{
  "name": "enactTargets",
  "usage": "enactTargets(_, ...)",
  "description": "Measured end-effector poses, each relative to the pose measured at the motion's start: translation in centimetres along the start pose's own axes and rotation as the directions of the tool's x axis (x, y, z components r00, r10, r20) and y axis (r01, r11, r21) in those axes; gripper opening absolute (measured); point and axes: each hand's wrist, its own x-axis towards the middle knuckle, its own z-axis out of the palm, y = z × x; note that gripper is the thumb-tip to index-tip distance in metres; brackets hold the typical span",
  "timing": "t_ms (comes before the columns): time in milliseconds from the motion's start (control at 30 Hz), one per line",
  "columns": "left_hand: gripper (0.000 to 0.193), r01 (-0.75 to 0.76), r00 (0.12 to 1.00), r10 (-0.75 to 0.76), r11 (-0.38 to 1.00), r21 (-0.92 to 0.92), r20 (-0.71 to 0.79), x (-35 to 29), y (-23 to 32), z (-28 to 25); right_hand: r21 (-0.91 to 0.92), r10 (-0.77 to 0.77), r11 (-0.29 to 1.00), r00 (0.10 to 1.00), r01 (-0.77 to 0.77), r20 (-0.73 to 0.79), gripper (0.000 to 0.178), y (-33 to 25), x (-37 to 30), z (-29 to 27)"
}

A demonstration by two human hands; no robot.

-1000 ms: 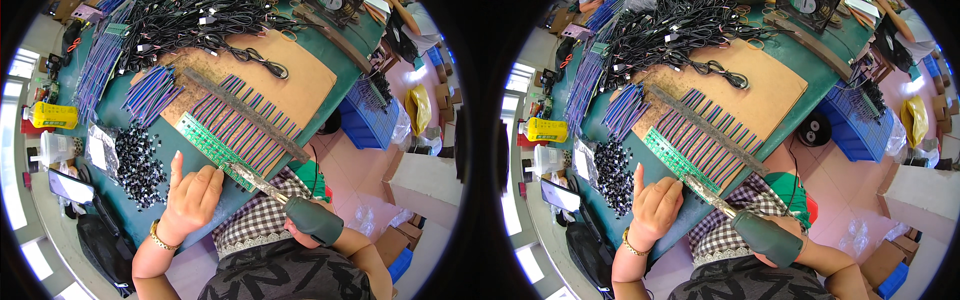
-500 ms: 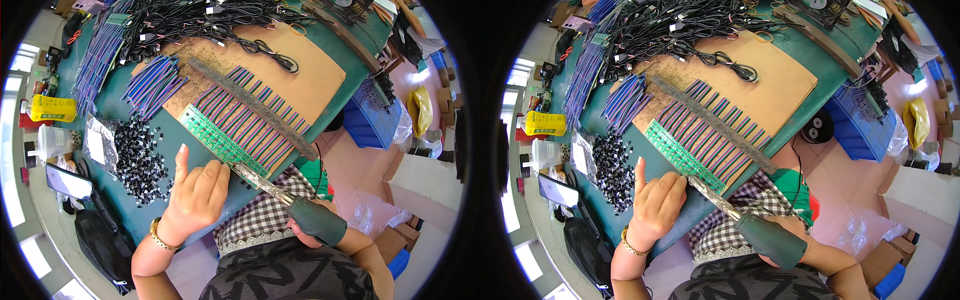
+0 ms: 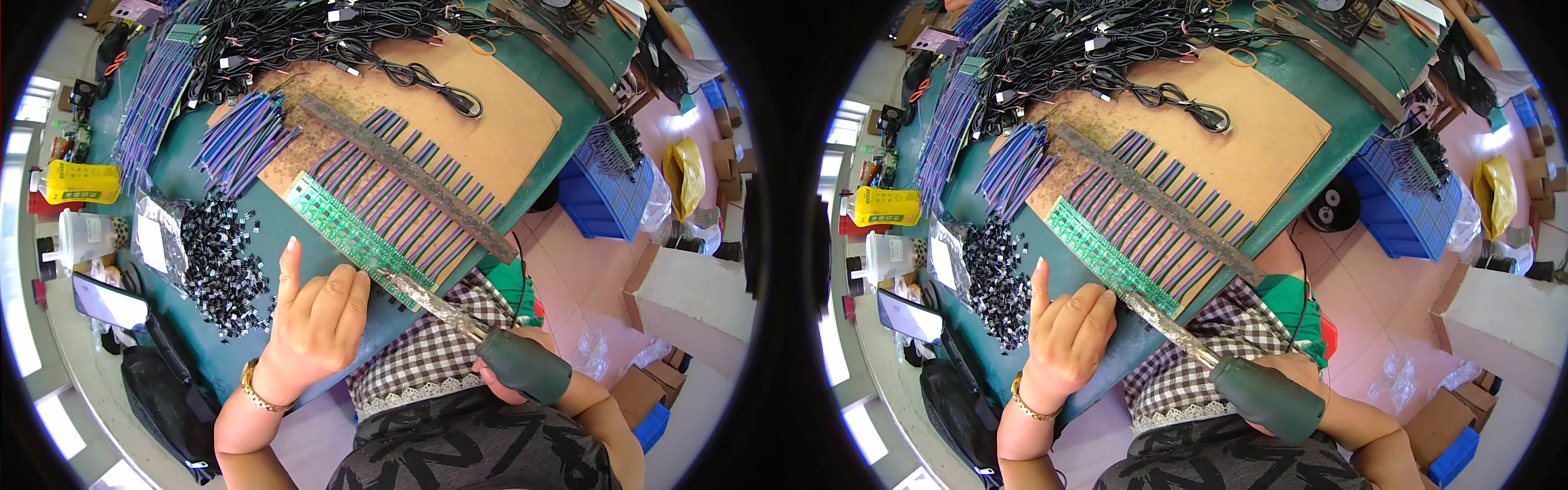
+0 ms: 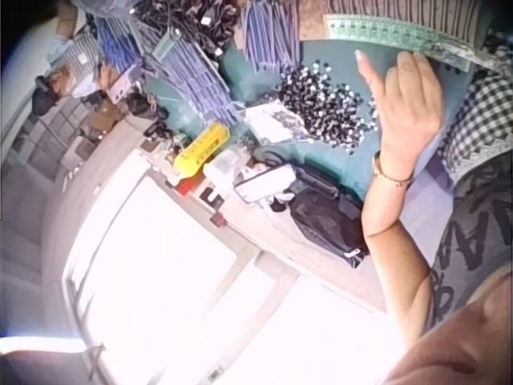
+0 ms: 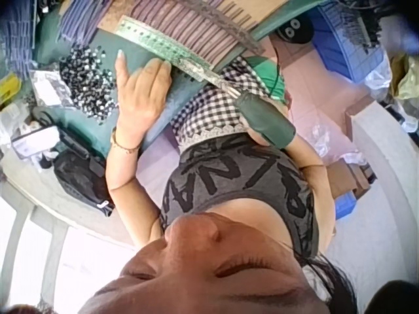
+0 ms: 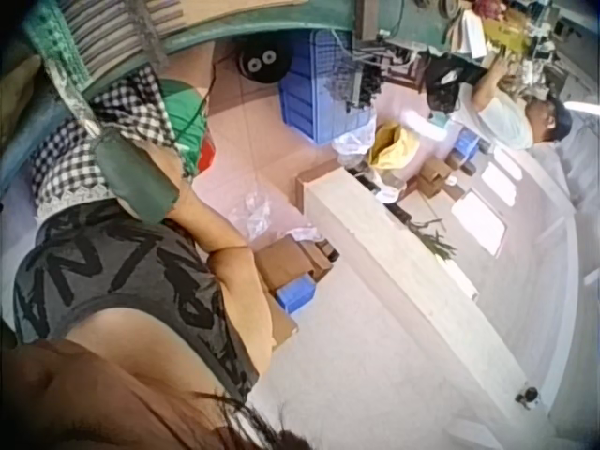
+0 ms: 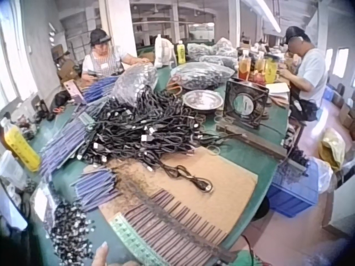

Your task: The person heats and sets aside an assembled circuit board using a heat tool, then takes another board, inserts small components onto its terminals by hand, and applies heat to the connections with the tool.

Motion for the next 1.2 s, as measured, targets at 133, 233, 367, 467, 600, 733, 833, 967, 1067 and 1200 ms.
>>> enactTargets(133, 0.027, -0.006, 1.000, 0.006, 1.000, 0.004, -0.005, -0.1, -0.1, 0.0, 0.075, 0.148, 0.987, 0.986, -0.142, -0.077, 0.030, -3.4, 1.8, -1.7)
enactTargets(233, 0.026, -0.012, 1.000, 0.012, 1.000, 0.009, -0.015, 0.0, -0.3, -0.1, -0.042, 0.203, 0.977, 0.975, -0.207, -0.089, 0.025, -4.1, 2.3, -1.5)
enactTargets(367, 0.025, -0.028, 1.000, 0.028, 1.000, 0.009, -0.002, 0.2, -0.3, -0.4, -0.023, 0.100, 0.994, 0.980, -0.105, -0.170, 0.019, -4.4, 2.9, -1.4)
enactTargets(467, 0.021, -0.039, 0.999, 0.039, 0.999, -0.016, -0.003, 0.6, -0.8, -1.1, -0.082, 0.088, 0.991, 0.982, -0.103, -0.169, 0.013, -3.9, 2.5, -1.3)
enactTargets(600, 0.011, 0.280, 0.954, -0.286, 0.957, -0.074, -0.089, 0.8, -3.6, -2.6, 0.109, 0.101, 0.991, 0.974, -0.080, -0.203, 0.014, -4.1, 2.8, -1.2)
enactTargets(733, 0.017, 0.528, 0.844, -0.533, 0.845, -0.079, -0.061, 0.5, -6.1, -3.2, 0.058, 0.073, 0.996, 0.982, -0.064, -0.175, 0.014, -4.0, 2.9, -1.2)
enactTargets(833, 0.014, 0.504, 0.863, -0.505, 0.863, -0.038, -0.013, 0.2, -6.4, -2.9, 0.012, 0.056, 0.998, 0.986, -0.054, -0.159, 0.015, -3.8, 2.9, -1.1)
enactTargets(967, 0.011, 0.426, 0.904, -0.425, 0.904, 0.024, -0.037, 0.2, -6.9, -2.9, -0.044, 0.050, 0.997, 0.989, -0.057, -0.142, 0.006, -4.8, 3.3, -1.9)
enactTargets(1067, 0.012, 0.464, 0.879, -0.467, 0.884, -0.057, -0.093, 0.2, -6.7, -3.0, -0.064, 0.096, 0.993, 0.994, -0.100, -0.060, 0.004, -4.3, 3.2, -1.9)
enactTargets(1200, 0.021, 0.248, 0.923, -0.294, 0.948, -0.199, -0.249, 0.9, -4.5, -2.1, -0.184, 0.114, 0.972, 0.977, -0.146, -0.178, 0.020, -4.7, 3.8, -1.5)
